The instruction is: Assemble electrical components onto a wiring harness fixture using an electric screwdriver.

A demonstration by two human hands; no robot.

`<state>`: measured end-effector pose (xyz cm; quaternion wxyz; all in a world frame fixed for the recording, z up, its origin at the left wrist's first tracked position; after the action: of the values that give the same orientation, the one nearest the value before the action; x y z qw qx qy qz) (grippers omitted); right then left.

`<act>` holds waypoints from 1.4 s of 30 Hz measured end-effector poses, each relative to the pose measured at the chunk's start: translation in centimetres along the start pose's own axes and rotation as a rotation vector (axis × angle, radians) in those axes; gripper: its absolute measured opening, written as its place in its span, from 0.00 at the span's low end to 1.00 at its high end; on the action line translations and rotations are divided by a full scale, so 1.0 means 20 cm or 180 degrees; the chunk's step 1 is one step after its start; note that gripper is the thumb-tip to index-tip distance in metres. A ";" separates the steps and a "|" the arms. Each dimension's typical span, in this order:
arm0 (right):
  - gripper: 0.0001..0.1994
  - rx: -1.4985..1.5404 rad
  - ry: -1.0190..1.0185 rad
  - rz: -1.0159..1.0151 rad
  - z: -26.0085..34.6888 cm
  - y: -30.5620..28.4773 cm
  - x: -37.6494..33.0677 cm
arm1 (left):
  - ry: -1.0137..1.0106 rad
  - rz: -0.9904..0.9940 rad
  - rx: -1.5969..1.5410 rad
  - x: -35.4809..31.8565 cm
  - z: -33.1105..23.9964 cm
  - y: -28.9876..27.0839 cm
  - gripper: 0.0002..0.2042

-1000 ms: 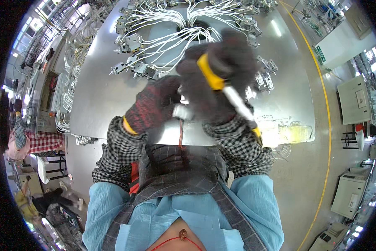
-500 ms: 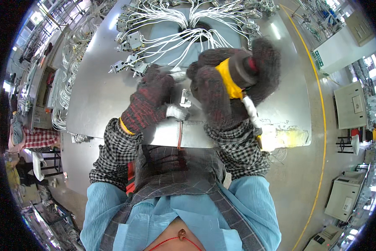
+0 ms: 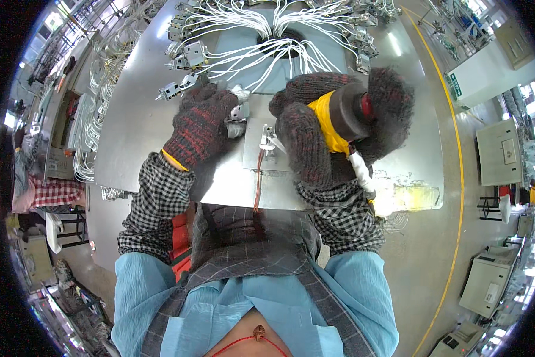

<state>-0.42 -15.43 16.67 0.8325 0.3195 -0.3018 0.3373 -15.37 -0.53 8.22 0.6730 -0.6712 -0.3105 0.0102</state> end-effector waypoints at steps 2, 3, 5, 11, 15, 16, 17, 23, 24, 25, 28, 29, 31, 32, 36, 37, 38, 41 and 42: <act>0.26 -0.0215 -0.0002 0.0211 -0.02 0.00 -0.02 | -0.0400 0.0143 -0.0873 0.00 0.06 0.01 0.27; 0.26 -0.0063 0.0011 0.0012 -0.03 -0.05 -0.03 | -0.0507 -0.0032 -0.1309 0.01 0.07 -0.01 0.27; 0.24 -0.0242 0.0008 0.0029 -0.05 -0.10 -0.05 | -0.0638 -0.0220 -0.2933 0.02 0.07 0.01 0.22; 0.20 -0.1849 -0.0207 0.0419 -0.11 -0.16 -0.03 | -0.2230 -0.0192 -0.4765 -0.04 0.08 0.33 0.23; 0.21 -0.3302 -0.2706 0.1174 0.02 0.01 -0.08 | -0.1070 -0.1109 -0.3619 -0.09 0.11 0.11 0.30; 0.21 -0.3276 -0.3075 0.1379 0.03 0.03 -0.09 | -0.0831 -0.1106 -0.2958 -0.09 0.07 0.07 0.31; 0.22 -0.3243 -0.3226 0.1527 0.04 0.04 -0.08 | -0.0701 -0.0883 -0.2777 -0.08 0.03 0.07 0.32; 0.24 -0.2600 -0.2930 0.1183 0.15 0.01 0.01 | -0.0406 -0.0687 -0.2382 -0.02 -0.10 0.09 0.34; 0.23 -0.2518 -0.2753 0.1308 0.13 0.04 0.01 | -0.0291 -0.0916 -0.2315 -0.04 -0.08 0.05 0.34; 0.22 -0.2475 -0.2640 0.1342 0.11 0.06 -0.01 | -0.0313 -0.0874 -0.2172 -0.04 -0.06 0.06 0.33; 0.19 -0.1309 -0.1587 0.0794 0.01 -0.03 0.02 | -0.0375 -0.0216 -0.1915 -0.01 -0.07 0.13 0.37; 0.17 -0.1903 -0.1865 0.1096 0.00 0.02 -0.01 | -0.0220 -0.0328 -0.1886 0.00 -0.11 0.11 0.38; 0.14 -0.2534 -0.1912 0.1425 -0.04 0.02 -0.02 | -0.0175 -0.0274 -0.1633 0.04 -0.22 0.10 0.40; 0.13 -0.1989 -0.1067 0.1196 -0.11 -0.07 0.04 | -0.0259 0.0387 -0.1606 0.08 -0.27 0.19 0.44; 0.15 -0.1683 -0.1020 0.0635 -0.07 -0.16 0.08 | -0.0132 -0.0404 -0.1867 0.05 -0.23 0.10 0.39; 0.17 -0.1574 -0.0962 0.0567 -0.07 -0.15 0.06 | -0.0268 -0.0421 -0.2169 0.02 -0.14 0.10 0.37; 0.20 -0.1538 -0.1090 0.0689 -0.06 -0.10 0.03 | -0.0528 -0.0439 -0.2426 -0.01 -0.05 0.11 0.36; 0.31 -0.0510 0.0296 0.0911 -0.22 -0.03 -0.04 | -0.0108 -0.0488 -0.2362 -0.04 0.01 0.04 0.34; 0.34 -0.0352 0.0833 0.0913 -0.29 -0.03 -0.07 | -0.0075 -0.0193 -0.2385 -0.04 0.01 0.05 0.34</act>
<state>0.86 -12.02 12.03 0.8243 0.1805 -0.2515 0.4740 -15.69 -0.56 6.87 0.3772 -0.8613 -0.3201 -0.1164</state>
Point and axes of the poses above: each hand's wrist, its own x-axis towards the middle knuckle, its own y-axis out of the palm, z = x × y, the point moved 9 cm from there along x, towards the middle knuckle, and after that the axes turned 2 degrees about -x, right-handed, at the moved point
